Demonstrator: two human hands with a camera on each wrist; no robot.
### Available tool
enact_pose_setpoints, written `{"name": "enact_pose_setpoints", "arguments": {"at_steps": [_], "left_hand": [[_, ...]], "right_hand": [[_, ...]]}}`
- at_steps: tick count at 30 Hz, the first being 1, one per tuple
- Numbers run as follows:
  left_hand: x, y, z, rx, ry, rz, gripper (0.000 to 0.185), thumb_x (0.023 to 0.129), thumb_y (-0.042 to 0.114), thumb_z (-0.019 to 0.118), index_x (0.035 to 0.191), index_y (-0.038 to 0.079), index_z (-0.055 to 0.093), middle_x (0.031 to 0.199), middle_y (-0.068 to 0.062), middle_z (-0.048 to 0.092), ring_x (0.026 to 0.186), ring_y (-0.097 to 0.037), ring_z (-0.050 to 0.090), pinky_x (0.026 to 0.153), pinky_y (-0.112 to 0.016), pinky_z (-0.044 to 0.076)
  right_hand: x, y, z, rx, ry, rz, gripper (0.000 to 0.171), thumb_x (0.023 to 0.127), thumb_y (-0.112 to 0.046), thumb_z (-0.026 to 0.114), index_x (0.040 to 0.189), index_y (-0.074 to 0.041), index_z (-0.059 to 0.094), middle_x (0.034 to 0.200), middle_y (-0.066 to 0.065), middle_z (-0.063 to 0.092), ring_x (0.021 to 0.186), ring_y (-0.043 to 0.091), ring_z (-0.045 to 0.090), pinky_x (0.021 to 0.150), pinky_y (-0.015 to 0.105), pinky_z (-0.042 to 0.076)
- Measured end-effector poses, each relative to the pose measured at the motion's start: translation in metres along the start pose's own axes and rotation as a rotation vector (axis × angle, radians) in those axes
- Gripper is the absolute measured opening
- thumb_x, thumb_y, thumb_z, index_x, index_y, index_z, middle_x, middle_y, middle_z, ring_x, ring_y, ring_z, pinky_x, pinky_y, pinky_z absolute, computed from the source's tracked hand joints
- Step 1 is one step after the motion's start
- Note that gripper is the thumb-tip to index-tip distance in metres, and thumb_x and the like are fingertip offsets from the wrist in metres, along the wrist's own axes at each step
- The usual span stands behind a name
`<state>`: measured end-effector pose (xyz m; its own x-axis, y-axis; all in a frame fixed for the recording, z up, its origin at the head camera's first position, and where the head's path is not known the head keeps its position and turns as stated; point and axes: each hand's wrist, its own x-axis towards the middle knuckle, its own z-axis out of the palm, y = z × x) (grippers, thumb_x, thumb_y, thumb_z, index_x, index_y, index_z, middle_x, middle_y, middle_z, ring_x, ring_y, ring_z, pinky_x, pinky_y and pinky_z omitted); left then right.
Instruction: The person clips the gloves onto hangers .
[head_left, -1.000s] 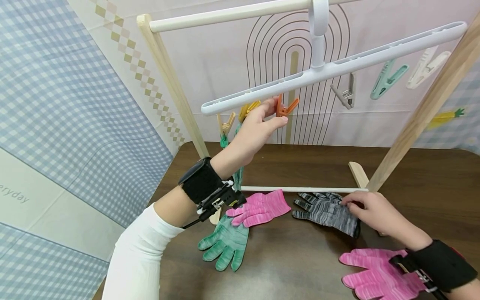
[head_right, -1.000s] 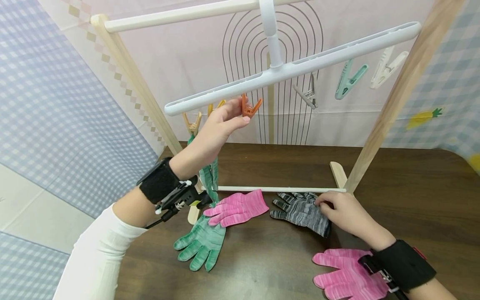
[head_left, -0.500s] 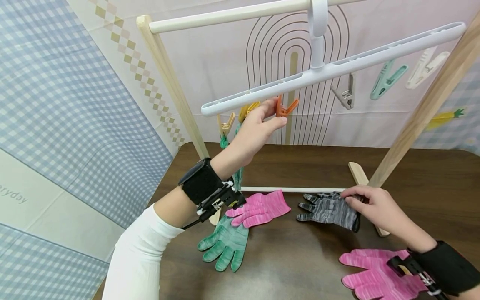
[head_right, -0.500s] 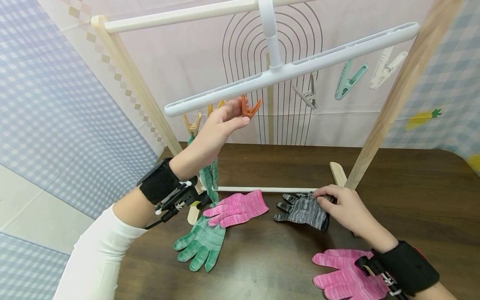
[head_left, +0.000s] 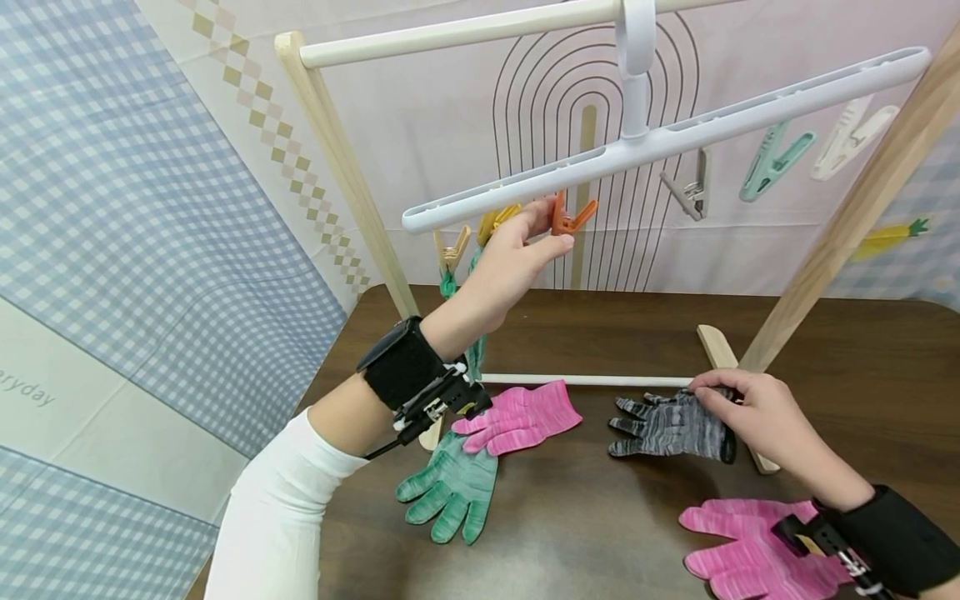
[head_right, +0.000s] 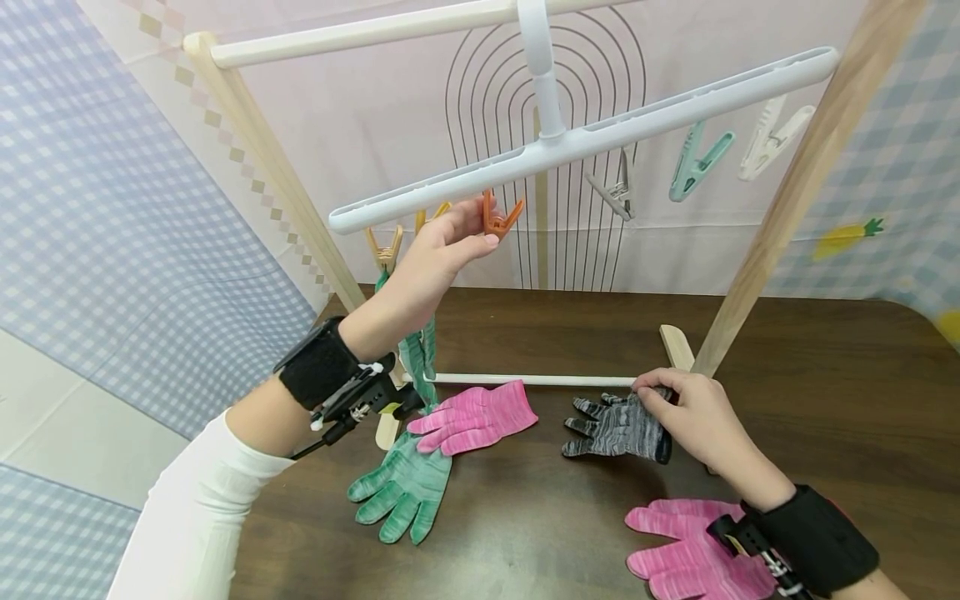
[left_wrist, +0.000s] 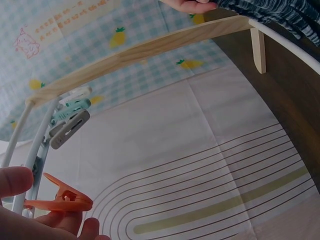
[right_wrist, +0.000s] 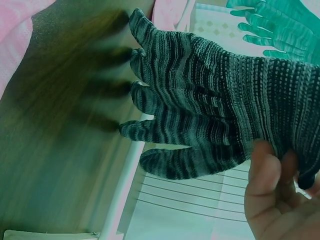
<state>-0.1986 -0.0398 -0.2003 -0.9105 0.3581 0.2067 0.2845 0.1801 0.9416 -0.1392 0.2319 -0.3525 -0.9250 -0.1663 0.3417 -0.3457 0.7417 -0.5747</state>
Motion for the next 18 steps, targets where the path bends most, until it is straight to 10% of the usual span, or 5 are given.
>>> {"name": "enact_pose_setpoints", "arguments": {"at_steps": [7, 18], "left_hand": [[-0.0011, -0.0007, -0.0003, -0.016, -0.009, 0.006, 0.054, 0.090, 0.010, 0.048, 0.138, 0.003, 0.025, 0.140, -0.009, 0.034, 0.128, -0.014, 0.032, 0.104, -0.031, 0.029], [-0.0004, -0.0013, 0.0002, -0.017, -0.001, 0.003, 0.054, 0.089, 0.010, 0.049, 0.137, 0.002, 0.026, 0.136, -0.010, 0.039, 0.125, -0.015, 0.038, 0.101, -0.029, 0.034]], "right_hand": [[-0.0003, -0.0031, -0.0013, 0.058, -0.016, 0.051, 0.010, 0.081, -0.017, 0.063, 0.085, -0.009, 0.067, 0.070, -0.018, 0.057, 0.058, -0.003, 0.043, 0.053, 0.017, 0.034], [-0.0025, -0.0056, -0.0061, 0.484, -0.103, 0.132, 0.021, 0.091, -0.012, 0.046, 0.089, -0.016, 0.066, 0.084, -0.020, 0.062, 0.055, 0.010, 0.057, 0.055, 0.021, 0.047]]}}
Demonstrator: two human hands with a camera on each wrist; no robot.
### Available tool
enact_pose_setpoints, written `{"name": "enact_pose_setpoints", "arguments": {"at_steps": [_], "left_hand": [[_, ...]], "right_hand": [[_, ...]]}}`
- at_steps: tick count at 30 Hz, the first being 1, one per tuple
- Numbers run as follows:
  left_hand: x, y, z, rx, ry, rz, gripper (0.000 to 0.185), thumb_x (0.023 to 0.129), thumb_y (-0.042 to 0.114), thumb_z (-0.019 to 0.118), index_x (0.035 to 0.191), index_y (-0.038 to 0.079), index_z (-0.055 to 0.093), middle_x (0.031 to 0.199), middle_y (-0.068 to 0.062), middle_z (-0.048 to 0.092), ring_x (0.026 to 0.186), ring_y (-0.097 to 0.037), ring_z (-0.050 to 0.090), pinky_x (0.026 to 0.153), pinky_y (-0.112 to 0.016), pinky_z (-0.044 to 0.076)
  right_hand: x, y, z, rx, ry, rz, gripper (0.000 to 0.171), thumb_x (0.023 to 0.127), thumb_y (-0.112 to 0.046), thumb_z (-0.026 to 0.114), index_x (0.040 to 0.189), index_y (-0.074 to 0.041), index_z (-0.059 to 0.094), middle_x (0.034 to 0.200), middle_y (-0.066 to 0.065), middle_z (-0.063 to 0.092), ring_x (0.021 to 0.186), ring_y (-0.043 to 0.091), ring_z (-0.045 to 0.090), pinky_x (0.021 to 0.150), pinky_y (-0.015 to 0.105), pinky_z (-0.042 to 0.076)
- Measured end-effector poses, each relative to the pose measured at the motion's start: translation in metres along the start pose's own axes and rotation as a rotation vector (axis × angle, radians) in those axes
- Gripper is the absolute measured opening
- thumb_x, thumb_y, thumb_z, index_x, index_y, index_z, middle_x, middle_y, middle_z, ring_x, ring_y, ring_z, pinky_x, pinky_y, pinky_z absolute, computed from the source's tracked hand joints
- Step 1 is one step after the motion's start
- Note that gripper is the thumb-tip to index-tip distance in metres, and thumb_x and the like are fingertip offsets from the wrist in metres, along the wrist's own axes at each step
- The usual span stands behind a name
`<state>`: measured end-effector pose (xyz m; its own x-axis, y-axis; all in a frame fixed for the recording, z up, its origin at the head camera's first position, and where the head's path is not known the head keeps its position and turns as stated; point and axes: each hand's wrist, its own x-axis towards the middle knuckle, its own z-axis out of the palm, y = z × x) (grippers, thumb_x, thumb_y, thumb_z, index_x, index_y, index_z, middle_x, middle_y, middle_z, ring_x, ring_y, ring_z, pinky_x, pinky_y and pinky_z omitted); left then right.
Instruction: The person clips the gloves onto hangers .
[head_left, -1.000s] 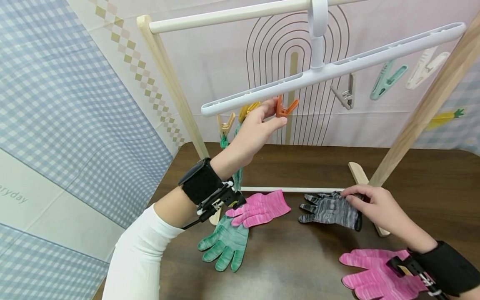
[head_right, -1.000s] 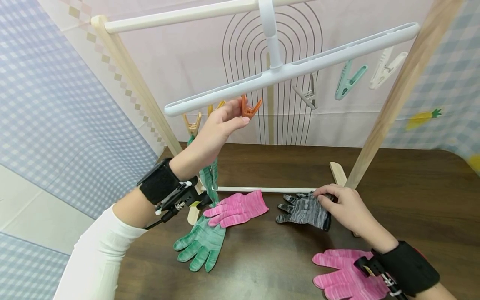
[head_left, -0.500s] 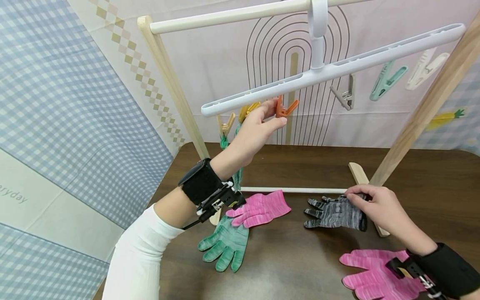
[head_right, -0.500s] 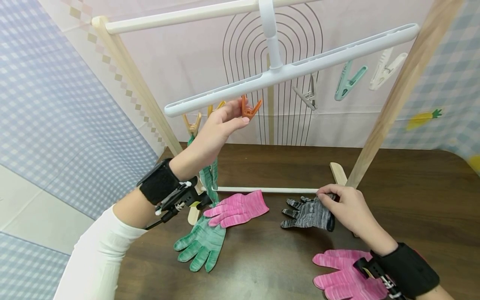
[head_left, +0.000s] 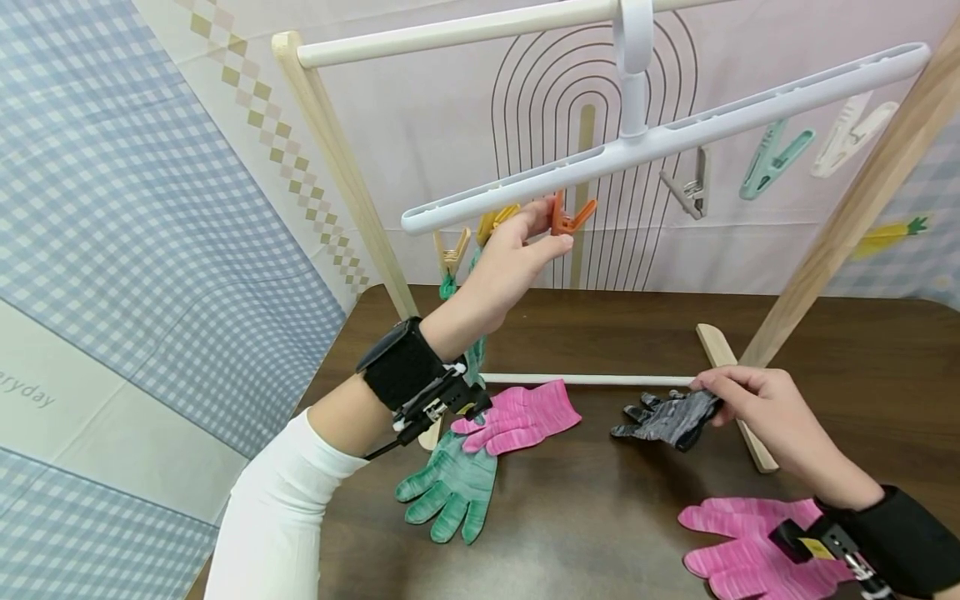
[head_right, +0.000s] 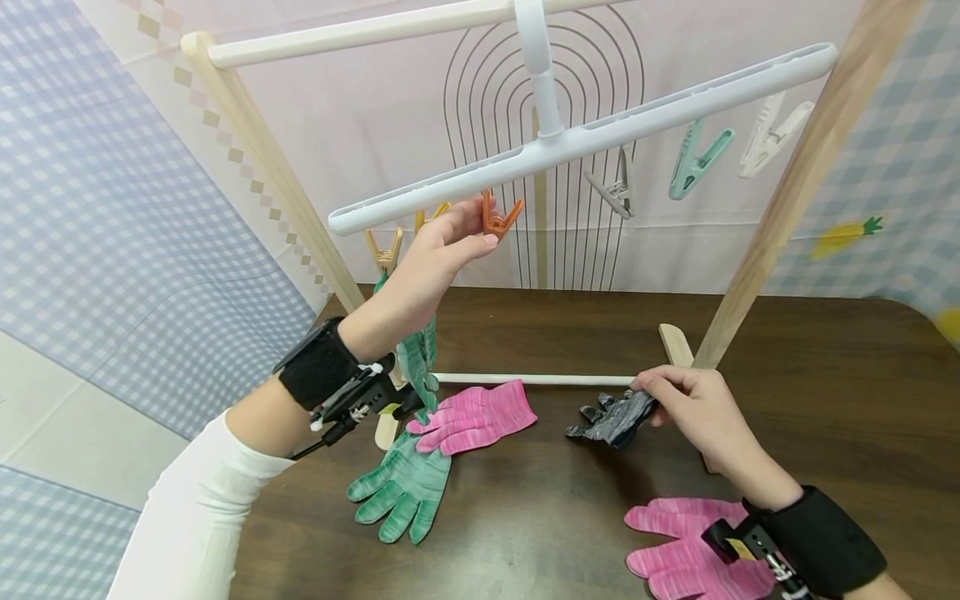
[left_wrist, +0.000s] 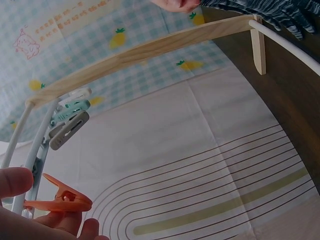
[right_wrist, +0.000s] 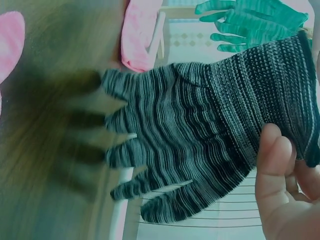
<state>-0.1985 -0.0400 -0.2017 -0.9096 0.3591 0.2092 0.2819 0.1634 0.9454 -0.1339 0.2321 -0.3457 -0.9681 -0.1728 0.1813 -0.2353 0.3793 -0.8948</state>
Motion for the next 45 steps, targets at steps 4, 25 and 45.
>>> {"name": "enact_pose_setpoints", "arguments": {"at_steps": [4, 25, 45], "left_hand": [[0.000, 0.000, 0.000, 0.005, 0.002, 0.004, 0.053, 0.089, 0.010, 0.049, 0.137, 0.002, 0.027, 0.135, -0.009, 0.040, 0.124, -0.014, 0.038, 0.101, -0.029, 0.034], [-0.001, 0.000, 0.000, -0.011, -0.008, 0.005, 0.054, 0.090, 0.010, 0.047, 0.138, 0.004, 0.025, 0.141, -0.009, 0.033, 0.129, -0.014, 0.031, 0.104, -0.032, 0.028], [-0.001, 0.001, 0.000, -0.011, -0.005, -0.002, 0.053, 0.090, 0.010, 0.047, 0.138, 0.004, 0.025, 0.139, -0.007, 0.035, 0.127, -0.012, 0.034, 0.104, -0.031, 0.029]], "right_hand": [[0.000, 0.001, -0.001, 0.255, -0.031, -0.065, 0.033, 0.091, 0.001, 0.035, 0.089, -0.010, 0.066, 0.089, -0.011, 0.065, 0.060, 0.010, 0.059, 0.055, 0.021, 0.048], [-0.001, 0.001, 0.003, 0.107, -0.029, -0.089, 0.028, 0.082, 0.009, 0.051, 0.099, -0.009, 0.064, 0.088, -0.016, 0.064, 0.065, 0.005, 0.062, 0.062, 0.017, 0.050], [0.000, -0.006, 0.008, -0.101, 0.156, -0.159, 0.015, 0.078, 0.002, 0.061, 0.089, -0.007, 0.065, 0.084, -0.021, 0.058, 0.068, -0.005, 0.053, 0.053, 0.013, 0.040]]}}
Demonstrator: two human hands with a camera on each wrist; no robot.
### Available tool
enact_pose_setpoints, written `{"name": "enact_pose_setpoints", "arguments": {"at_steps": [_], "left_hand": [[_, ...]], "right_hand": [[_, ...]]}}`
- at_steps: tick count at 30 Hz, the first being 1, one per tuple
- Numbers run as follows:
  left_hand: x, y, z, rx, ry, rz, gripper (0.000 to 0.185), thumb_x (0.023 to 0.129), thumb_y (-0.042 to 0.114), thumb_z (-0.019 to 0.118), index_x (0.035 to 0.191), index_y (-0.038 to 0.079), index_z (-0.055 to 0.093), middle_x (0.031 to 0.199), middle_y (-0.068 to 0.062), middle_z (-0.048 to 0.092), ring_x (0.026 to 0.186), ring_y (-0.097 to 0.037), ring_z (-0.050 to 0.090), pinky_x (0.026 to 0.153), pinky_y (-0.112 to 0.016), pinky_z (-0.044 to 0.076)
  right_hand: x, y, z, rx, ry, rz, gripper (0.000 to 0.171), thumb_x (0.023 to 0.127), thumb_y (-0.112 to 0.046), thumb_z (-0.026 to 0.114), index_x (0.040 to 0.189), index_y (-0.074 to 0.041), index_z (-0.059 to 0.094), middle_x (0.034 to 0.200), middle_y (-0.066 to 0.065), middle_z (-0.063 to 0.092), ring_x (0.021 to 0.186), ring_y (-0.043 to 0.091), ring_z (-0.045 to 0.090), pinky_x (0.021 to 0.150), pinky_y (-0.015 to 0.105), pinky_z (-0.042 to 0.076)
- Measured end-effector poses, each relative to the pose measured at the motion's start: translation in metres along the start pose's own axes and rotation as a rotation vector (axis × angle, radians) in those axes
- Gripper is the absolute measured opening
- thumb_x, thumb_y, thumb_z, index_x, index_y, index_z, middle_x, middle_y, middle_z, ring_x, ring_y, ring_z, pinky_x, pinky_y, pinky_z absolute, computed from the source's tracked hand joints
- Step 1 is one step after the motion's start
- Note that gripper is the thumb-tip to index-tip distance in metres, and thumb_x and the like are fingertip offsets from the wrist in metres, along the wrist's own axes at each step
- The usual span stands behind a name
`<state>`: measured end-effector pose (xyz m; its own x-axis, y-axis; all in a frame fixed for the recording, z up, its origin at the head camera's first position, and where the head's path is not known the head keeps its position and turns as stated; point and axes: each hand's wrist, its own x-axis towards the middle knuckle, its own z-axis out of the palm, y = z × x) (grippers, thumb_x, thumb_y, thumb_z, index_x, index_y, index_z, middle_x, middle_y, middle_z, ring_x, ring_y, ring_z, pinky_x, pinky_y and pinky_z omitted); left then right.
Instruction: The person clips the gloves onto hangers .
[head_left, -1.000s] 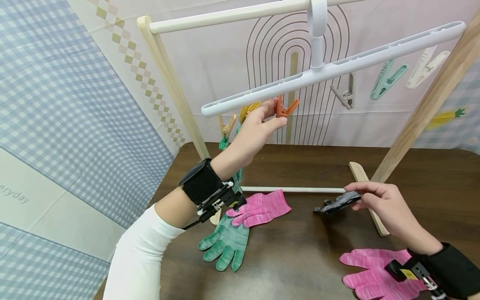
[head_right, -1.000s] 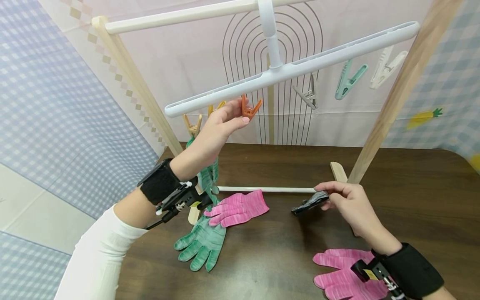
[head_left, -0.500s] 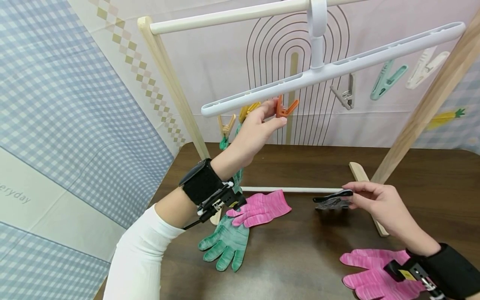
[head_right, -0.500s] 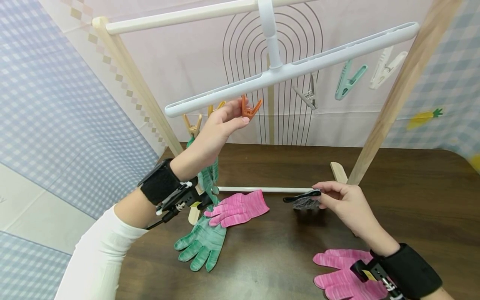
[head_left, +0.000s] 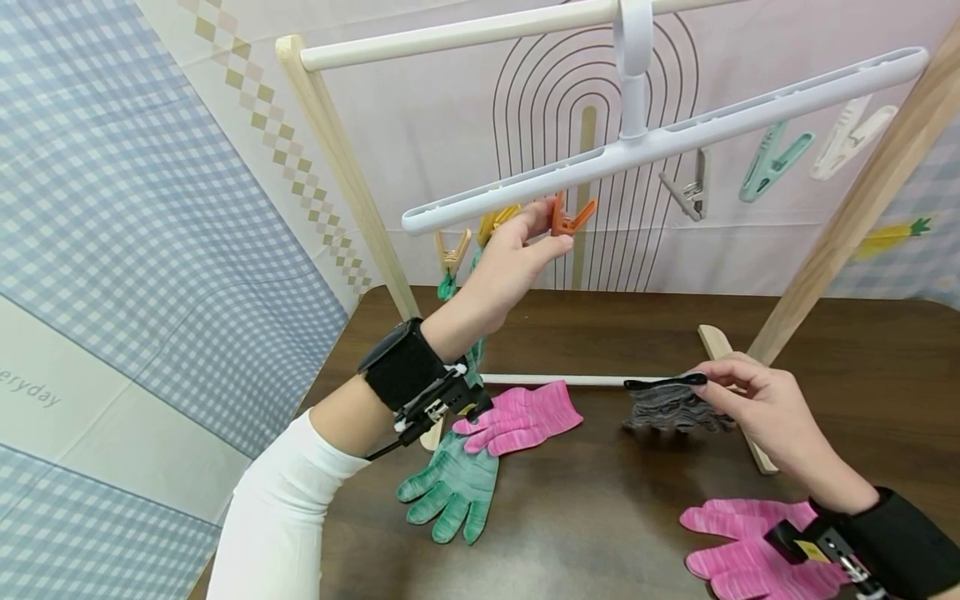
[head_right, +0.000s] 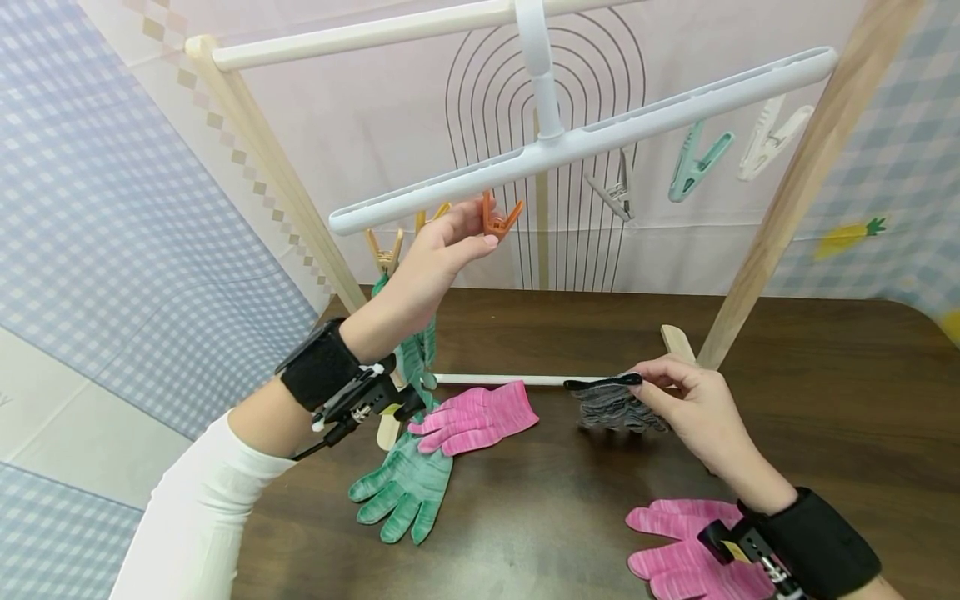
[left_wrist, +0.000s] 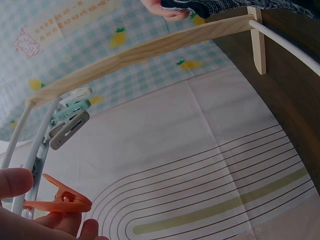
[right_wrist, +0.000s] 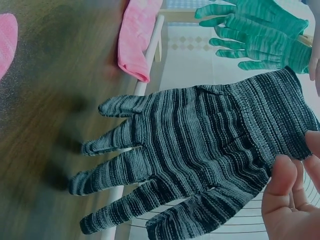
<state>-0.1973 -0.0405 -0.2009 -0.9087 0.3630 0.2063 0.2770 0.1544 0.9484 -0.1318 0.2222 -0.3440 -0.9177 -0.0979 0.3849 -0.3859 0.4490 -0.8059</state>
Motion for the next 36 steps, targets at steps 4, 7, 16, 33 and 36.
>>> {"name": "enact_pose_setpoints", "arguments": {"at_steps": [4, 7, 16, 33, 36], "left_hand": [[0.000, 0.000, 0.000, 0.003, 0.004, -0.008, 0.053, 0.090, 0.010, 0.048, 0.138, 0.005, 0.026, 0.139, -0.007, 0.035, 0.127, -0.012, 0.033, 0.104, -0.031, 0.029], [0.000, -0.001, 0.000, 0.002, 0.002, -0.001, 0.053, 0.090, 0.010, 0.047, 0.138, 0.004, 0.026, 0.139, -0.007, 0.035, 0.127, -0.012, 0.034, 0.104, -0.031, 0.029], [0.000, -0.001, 0.000, -0.006, -0.003, 0.008, 0.053, 0.090, 0.010, 0.047, 0.138, 0.004, 0.025, 0.139, -0.007, 0.036, 0.126, -0.013, 0.036, 0.103, -0.030, 0.030], [0.000, -0.002, 0.001, -0.017, 0.000, 0.017, 0.052, 0.091, 0.009, 0.046, 0.138, 0.002, 0.025, 0.139, -0.009, 0.036, 0.126, -0.014, 0.036, 0.103, -0.028, 0.031], [0.000, -0.002, 0.001, -0.034, -0.007, 0.022, 0.052, 0.091, 0.008, 0.045, 0.138, 0.001, 0.024, 0.139, -0.009, 0.036, 0.127, -0.014, 0.035, 0.103, -0.026, 0.031]], "right_hand": [[0.002, -0.001, 0.000, -0.054, 0.041, -0.024, 0.012, 0.077, 0.002, 0.062, 0.087, -0.004, 0.065, 0.083, -0.021, 0.057, 0.075, -0.007, 0.052, 0.060, 0.008, 0.041], [0.003, -0.003, 0.000, -0.084, 0.064, -0.035, 0.010, 0.077, 0.001, 0.063, 0.086, -0.003, 0.065, 0.084, -0.021, 0.056, 0.078, -0.008, 0.051, 0.064, 0.006, 0.040], [0.007, -0.009, 0.000, -0.077, 0.109, -0.051, 0.011, 0.077, 0.002, 0.062, 0.086, -0.004, 0.063, 0.082, -0.024, 0.056, 0.071, -0.007, 0.051, 0.061, 0.006, 0.039], [0.013, -0.020, 0.008, -0.063, 0.198, -0.059, 0.010, 0.077, 0.001, 0.064, 0.086, -0.002, 0.062, 0.068, -0.020, 0.052, 0.055, -0.001, 0.043, 0.046, 0.016, 0.033], [0.014, -0.022, 0.010, -0.074, 0.206, -0.073, 0.010, 0.077, 0.001, 0.064, 0.086, 0.000, 0.062, 0.070, -0.020, 0.052, 0.055, -0.001, 0.043, 0.046, 0.016, 0.033]]}}
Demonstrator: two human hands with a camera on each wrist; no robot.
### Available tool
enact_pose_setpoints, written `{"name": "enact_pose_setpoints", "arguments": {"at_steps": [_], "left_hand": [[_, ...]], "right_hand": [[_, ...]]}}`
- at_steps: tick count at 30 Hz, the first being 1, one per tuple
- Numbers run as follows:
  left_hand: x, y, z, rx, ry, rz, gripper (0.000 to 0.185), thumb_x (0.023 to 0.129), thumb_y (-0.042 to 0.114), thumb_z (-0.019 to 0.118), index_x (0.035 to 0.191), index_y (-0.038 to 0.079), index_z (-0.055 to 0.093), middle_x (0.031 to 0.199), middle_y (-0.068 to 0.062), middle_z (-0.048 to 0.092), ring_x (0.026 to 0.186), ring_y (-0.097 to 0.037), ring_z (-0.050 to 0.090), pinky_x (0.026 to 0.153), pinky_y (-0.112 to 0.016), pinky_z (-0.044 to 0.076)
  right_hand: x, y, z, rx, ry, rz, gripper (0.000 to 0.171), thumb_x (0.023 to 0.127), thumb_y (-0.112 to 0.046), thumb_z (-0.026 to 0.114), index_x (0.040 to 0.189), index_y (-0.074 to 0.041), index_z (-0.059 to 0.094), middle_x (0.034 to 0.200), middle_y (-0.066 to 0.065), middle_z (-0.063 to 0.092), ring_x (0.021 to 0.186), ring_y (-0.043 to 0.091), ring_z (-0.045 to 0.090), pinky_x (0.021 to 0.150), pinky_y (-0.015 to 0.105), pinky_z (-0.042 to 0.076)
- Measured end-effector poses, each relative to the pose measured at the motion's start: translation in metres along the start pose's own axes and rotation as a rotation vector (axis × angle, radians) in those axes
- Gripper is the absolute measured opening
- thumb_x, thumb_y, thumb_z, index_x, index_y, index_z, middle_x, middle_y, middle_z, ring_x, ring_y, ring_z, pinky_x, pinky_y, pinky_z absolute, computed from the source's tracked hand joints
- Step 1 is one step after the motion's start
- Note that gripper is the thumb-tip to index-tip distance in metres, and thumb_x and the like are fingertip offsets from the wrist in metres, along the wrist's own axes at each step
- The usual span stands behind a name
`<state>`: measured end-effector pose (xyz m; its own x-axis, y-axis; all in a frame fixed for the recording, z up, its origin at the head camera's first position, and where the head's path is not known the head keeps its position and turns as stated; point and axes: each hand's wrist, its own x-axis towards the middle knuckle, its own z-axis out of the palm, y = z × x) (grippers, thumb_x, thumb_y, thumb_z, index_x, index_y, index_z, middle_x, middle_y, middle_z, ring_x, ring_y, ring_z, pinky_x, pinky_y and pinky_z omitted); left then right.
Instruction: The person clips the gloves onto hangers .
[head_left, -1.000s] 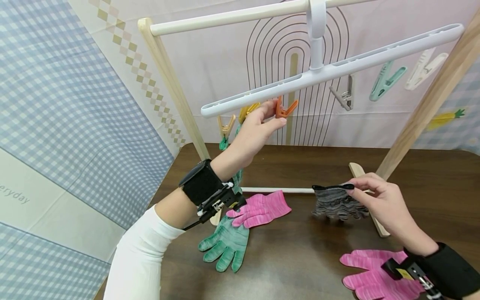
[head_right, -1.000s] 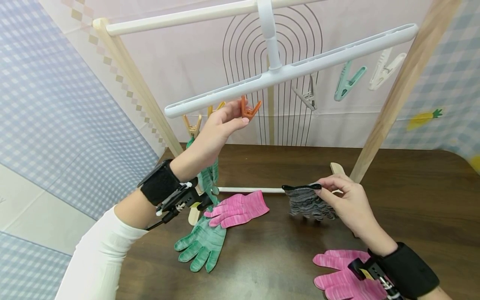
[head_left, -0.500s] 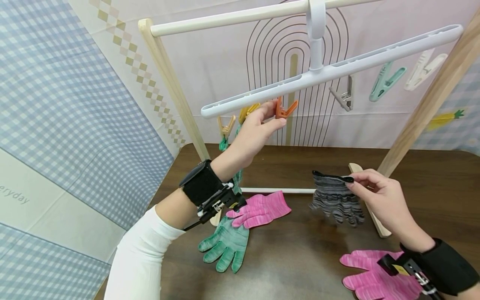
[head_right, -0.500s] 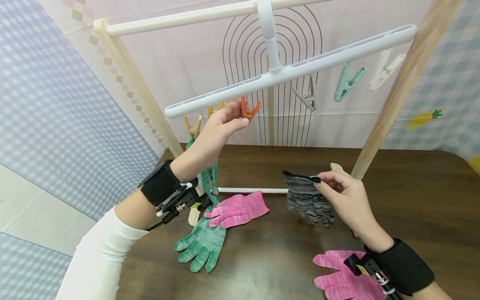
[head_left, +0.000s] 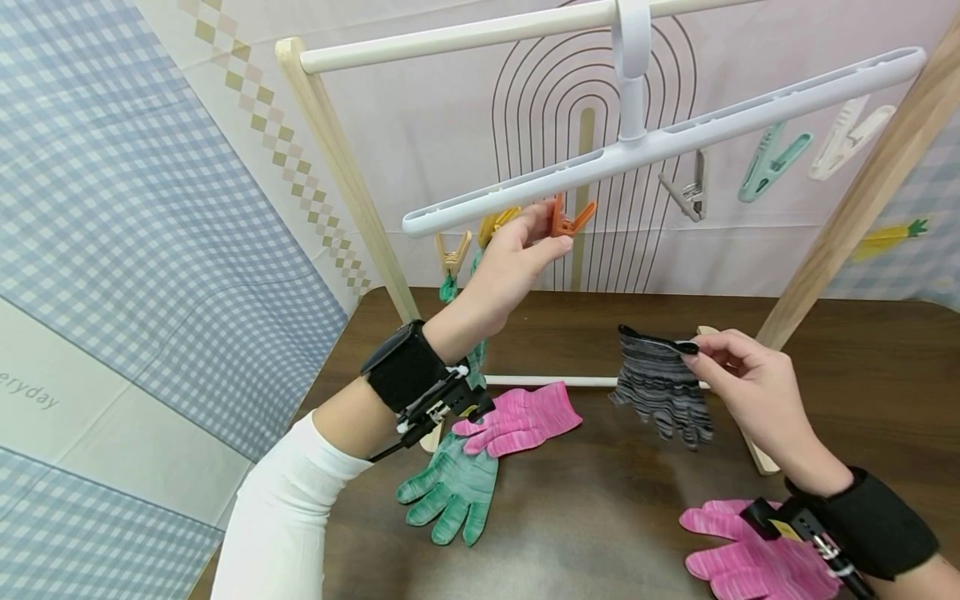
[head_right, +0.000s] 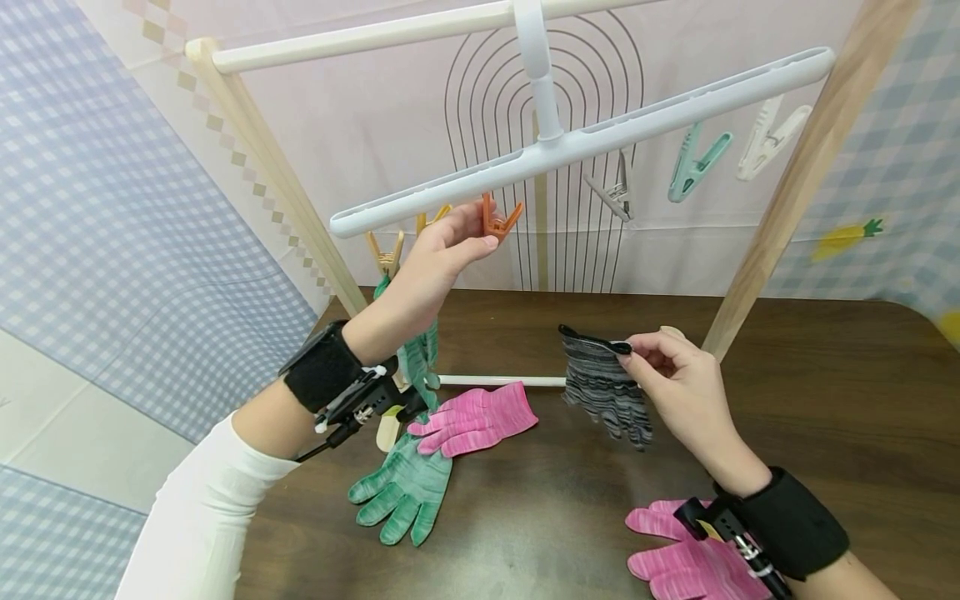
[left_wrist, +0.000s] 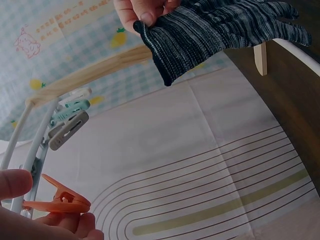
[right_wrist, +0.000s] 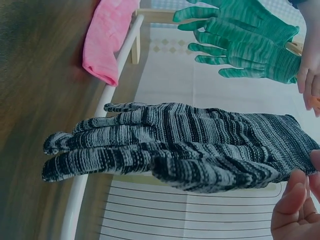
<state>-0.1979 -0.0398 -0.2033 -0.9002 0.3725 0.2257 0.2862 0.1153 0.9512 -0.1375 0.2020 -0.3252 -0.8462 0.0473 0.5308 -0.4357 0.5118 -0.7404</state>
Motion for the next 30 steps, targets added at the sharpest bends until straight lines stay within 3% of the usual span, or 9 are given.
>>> {"name": "enact_pose_setpoints", "arguments": {"at_steps": [12, 23, 30], "left_hand": [[0.000, 0.002, 0.000, -0.022, -0.006, -0.032, 0.053, 0.091, 0.010, 0.046, 0.138, 0.003, 0.023, 0.142, -0.008, 0.031, 0.129, -0.014, 0.031, 0.104, -0.025, 0.029], [0.002, 0.001, 0.000, -0.006, -0.008, 0.006, 0.049, 0.091, 0.009, 0.044, 0.136, 0.002, 0.028, 0.136, -0.010, 0.039, 0.124, -0.013, 0.038, 0.101, -0.025, 0.033], [0.004, 0.001, 0.001, 0.010, 0.010, -0.010, 0.044, 0.094, 0.012, 0.039, 0.136, 0.003, 0.029, 0.137, -0.007, 0.040, 0.123, -0.012, 0.040, 0.101, -0.025, 0.032]], "right_hand": [[0.005, -0.009, 0.005, -0.017, 0.027, -0.064, 0.009, 0.077, 0.001, 0.063, 0.086, 0.000, 0.062, 0.070, -0.021, 0.050, 0.057, -0.004, 0.043, 0.047, 0.014, 0.033], [0.011, -0.017, 0.009, -0.040, 0.042, -0.099, 0.009, 0.078, 0.000, 0.063, 0.087, 0.000, 0.063, 0.074, -0.020, 0.049, 0.061, -0.003, 0.042, 0.052, 0.010, 0.033], [0.015, -0.021, 0.013, -0.048, 0.061, -0.143, 0.009, 0.077, 0.001, 0.062, 0.086, 0.001, 0.062, 0.075, -0.023, 0.048, 0.063, -0.005, 0.043, 0.054, 0.008, 0.034]]}}
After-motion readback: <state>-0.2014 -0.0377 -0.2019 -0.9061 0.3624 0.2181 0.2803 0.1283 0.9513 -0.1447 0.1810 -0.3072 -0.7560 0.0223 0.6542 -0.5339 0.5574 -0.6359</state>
